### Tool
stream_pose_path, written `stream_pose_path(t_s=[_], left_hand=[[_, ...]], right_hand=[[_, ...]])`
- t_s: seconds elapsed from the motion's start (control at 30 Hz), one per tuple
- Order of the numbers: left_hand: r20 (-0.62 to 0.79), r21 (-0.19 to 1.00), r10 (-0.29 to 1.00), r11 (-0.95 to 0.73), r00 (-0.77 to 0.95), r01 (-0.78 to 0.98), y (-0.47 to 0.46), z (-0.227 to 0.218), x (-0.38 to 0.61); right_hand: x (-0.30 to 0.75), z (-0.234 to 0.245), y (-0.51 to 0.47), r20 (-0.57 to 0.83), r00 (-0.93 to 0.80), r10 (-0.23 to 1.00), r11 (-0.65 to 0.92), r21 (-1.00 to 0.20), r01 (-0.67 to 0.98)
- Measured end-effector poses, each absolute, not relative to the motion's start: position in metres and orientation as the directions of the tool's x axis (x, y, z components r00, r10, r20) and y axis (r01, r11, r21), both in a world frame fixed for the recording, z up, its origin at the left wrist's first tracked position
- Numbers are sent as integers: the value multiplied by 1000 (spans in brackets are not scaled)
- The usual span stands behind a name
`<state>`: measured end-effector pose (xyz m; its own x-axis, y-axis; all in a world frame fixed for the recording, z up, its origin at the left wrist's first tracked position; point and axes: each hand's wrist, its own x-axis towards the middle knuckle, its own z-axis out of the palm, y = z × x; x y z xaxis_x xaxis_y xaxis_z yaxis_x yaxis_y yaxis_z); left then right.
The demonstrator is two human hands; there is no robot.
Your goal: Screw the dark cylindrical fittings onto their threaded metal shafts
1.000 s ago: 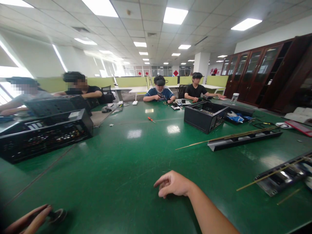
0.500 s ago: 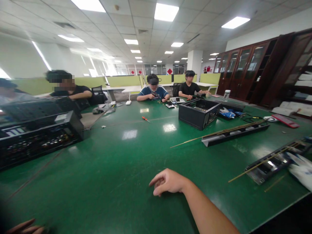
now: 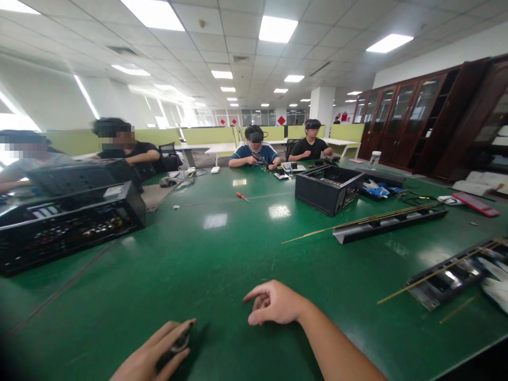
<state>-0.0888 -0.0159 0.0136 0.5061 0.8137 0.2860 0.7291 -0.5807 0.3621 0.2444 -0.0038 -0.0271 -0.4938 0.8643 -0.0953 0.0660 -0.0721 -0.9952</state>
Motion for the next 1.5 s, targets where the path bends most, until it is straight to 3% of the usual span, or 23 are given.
stream_pose_path(t_s=[0.1, 0.23, 0.4, 0.63, 1.5], left_hand=[[172, 407, 764, -630, 622, 662, -10, 24, -30], [227, 467, 767, -627, 601, 624, 3, 19, 7], [258, 553, 767, -616, 588, 561, 4, 3, 11], [289, 593, 775, -606, 562, 531, 4, -5, 8], [343, 618, 785, -603, 516, 505, 6, -15, 5]], right_hand=[[237, -25, -9, -72, -462, 884, -18, -992, 121], [228, -22, -13, -3, -416, 909, 126, -952, 280], [222, -16, -15, 127, -414, 901, 346, -785, 513], [220, -9, -20, 149, -432, 890, 415, -658, 628], [223, -13, -19, 126, -406, 905, 363, -726, 584]])
